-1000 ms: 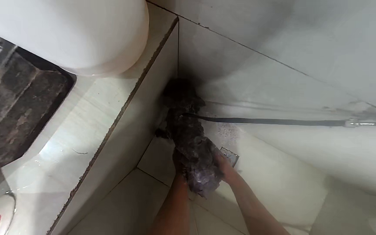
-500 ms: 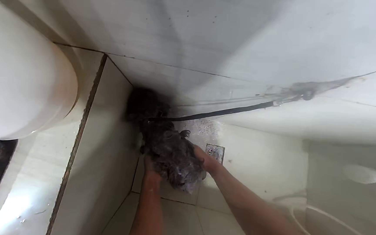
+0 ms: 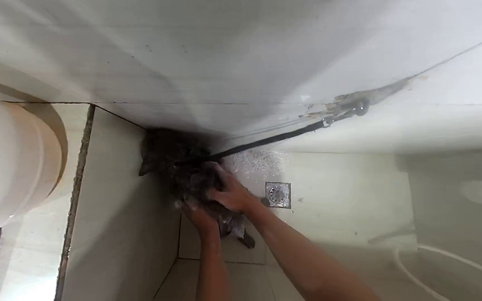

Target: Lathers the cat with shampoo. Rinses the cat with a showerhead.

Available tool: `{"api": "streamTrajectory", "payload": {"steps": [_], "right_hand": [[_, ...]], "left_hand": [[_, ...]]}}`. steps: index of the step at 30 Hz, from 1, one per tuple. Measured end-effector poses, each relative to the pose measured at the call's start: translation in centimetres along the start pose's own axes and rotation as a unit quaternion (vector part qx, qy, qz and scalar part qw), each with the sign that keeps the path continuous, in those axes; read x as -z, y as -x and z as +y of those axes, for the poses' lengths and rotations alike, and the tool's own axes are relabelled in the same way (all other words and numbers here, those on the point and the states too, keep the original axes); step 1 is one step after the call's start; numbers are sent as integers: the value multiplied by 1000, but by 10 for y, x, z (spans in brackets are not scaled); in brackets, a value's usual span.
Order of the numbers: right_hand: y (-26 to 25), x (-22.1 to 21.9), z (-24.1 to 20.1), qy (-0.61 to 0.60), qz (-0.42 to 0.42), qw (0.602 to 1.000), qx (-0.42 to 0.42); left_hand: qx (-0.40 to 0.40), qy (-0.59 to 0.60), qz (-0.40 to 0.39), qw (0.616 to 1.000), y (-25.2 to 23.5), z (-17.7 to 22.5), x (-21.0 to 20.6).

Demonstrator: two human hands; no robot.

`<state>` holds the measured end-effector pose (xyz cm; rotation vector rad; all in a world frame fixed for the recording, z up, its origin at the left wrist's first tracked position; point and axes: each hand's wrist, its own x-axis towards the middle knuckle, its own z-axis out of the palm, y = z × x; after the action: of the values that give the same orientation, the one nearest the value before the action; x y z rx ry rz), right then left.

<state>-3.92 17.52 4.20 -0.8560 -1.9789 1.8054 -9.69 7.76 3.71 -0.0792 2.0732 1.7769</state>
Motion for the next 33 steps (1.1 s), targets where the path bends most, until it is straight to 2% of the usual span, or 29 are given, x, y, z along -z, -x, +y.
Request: {"api": "streamTrajectory", "payload": {"steps": [2,3,4,5,7,8,9,10,12,13,14,15,16,17,18,20,21,23,24,27,29,31,33], "right_hand": [[0,-6,3,6,17,995,102],[0,-8,10,-18,40,991,124],[1,-8,16,-47,60,991,108],[1,-7,22,-77,74,993,51],[-3,-3,25,-128,32,977,-169],[-15,2,29,-141,-33,954,-263],[-29,3,35,-143,-90,936,-308],[-41,2,33,-129,-119,935,-309],[-62,0,12,-63,-118,964,-230],[-67,-2,-3,-28,-80,983,-163],[-67,-7,-12,-7,-42,995,-89],[-62,-14,-11,1,-8,1000,-7],[-54,-20,-6,-5,29,996,82],[-44,-22,1,-30,52,990,126],[-32,-21,7,-60,58,991,106],[-18,-21,23,-60,38,996,-44],[-20,-23,32,-43,6,991,-126],[-32,-28,32,-13,-36,972,-233],[-38,-31,18,12,-36,972,-234],[-34,-54,-6,64,42,994,-77],[-6,-61,18,110,44,993,2],[43,-53,64,209,-13,977,-40],[81,-46,99,298,-60,942,-143]], "left_hand": [[-116,-53,-3,992,7,3,-7],[-187,-109,-1,976,6,2,-9],[-247,-160,-2,956,2,1,-11],[-283,-198,-9,939,-1,-3,-12],[-291,-227,-31,929,-4,-12,-13],[-263,-218,-34,939,-7,-13,-15],[-205,-179,-34,962,-10,-12,-16],[-136,-130,-23,982,-14,-9,-17],[7,-25,-9,1000,-28,4,-23],[83,31,-48,995,-38,16,-23],[135,77,-74,985,-48,25,-21],[145,94,-79,982,-54,33,-20],[118,80,-61,988,-54,39,-23],[63,38,-30,997,-50,41,-26],[-6,-24,-16,1000,-43,40,-27],[-154,-117,-31,981,-31,23,-21],[-194,-140,-45,970,-28,8,-15],[-147,-111,-55,981,-26,-19,-5],[-92,-63,-55,992,-29,-29,0],[50,98,-52,993,-47,-43,14],[125,136,-96,978,-63,-45,32],[219,98,-102,966,-71,-41,42],[251,55,-97,961,-74,-43,48]]}}
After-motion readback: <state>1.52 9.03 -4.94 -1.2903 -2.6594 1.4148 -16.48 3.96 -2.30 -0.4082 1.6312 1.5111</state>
